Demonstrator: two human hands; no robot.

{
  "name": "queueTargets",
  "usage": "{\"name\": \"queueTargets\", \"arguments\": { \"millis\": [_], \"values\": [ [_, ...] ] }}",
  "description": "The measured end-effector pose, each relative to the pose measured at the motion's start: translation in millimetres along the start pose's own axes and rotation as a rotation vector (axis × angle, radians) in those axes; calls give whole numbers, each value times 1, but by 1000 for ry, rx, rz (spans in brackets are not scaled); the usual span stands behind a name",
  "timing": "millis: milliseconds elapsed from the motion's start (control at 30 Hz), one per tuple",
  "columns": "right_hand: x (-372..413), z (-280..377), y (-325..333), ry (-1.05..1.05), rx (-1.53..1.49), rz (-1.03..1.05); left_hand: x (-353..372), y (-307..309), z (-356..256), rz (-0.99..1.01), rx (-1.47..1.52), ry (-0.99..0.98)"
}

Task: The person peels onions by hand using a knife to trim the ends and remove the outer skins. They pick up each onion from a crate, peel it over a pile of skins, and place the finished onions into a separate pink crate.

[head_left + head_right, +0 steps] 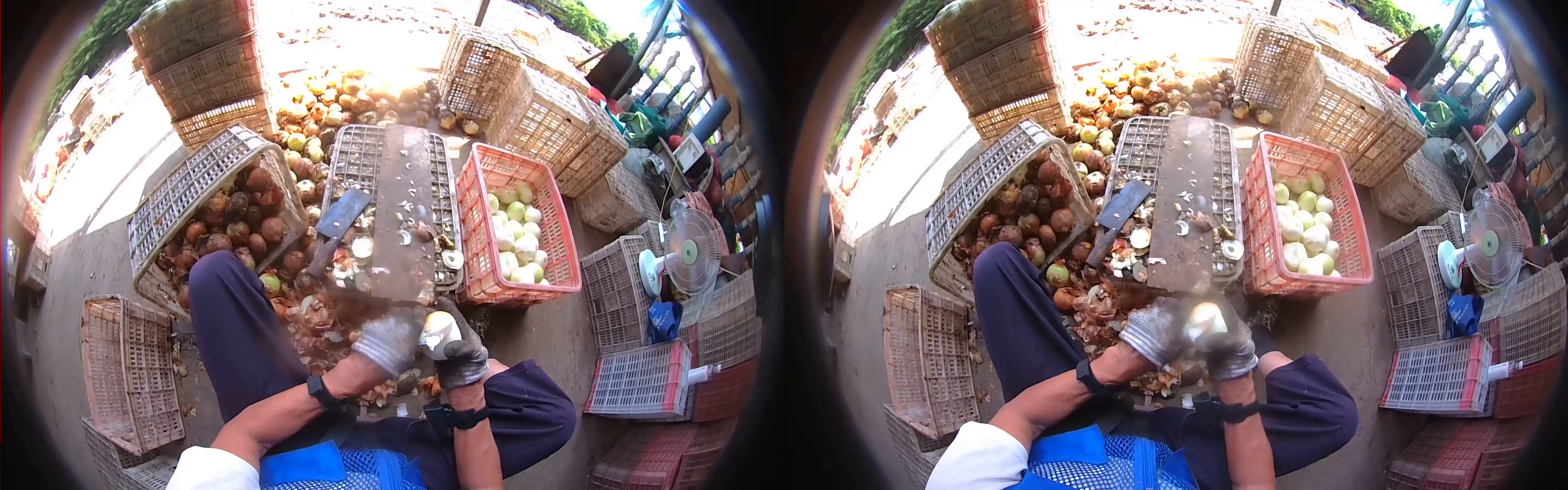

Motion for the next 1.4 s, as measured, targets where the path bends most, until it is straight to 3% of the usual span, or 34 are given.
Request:
{"name": "queueTargets", "arguments": {
  "millis": [100,200,300,467,600,700,800,900,1033,1100,1200,1267,1400],
  "values": [
    [1,2,-6,21,-51,164,-8,-5,11,212,-49,208],
    [-1,2,6,83,-55,41,-13,1,17,258,-19,269],
    [-4,1,12,135,18,77,-12,14,9,22,58,153],
    [-5,1,16,314,313,-37,-4,9,-6,174,3,53],
    [-15,-8,28,18,-103,41,2,-1,-1,116,-13,78],
    [-11,-6,20,6,-108,101,0,-4,7,137,-35,199],
    [-4,-3,10,139,-48,-22,-8,-9,19,257,-73,342],
    [-5,-1,15,131,-28,55,-3,-3,7,134,-60,172],
    [-2,0,10,212,116,-41,0,3,-8,91,-27,65],
    [1,3,4,247,183,-59,-1,-1,-5,140,-50,141],
    [-11,-1,16,152,-12,137,-4,-13,9,203,-85,268],
    [-10,-1,18,187,15,86,-6,-15,19,182,-82,307],
    [-7,3,9,191,57,115,-3,0,12,47,36,144]
  ]
}}
Point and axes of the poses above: each hand's wrist, its own x-axis away from the middle knuckle, its own y-axis out of the back of the hand, z = x × y, the point moved 4 cm from there along -x, towards the middle knuckle, and after that the axes turned 15 degrees about -z, right-handed, at the moved point
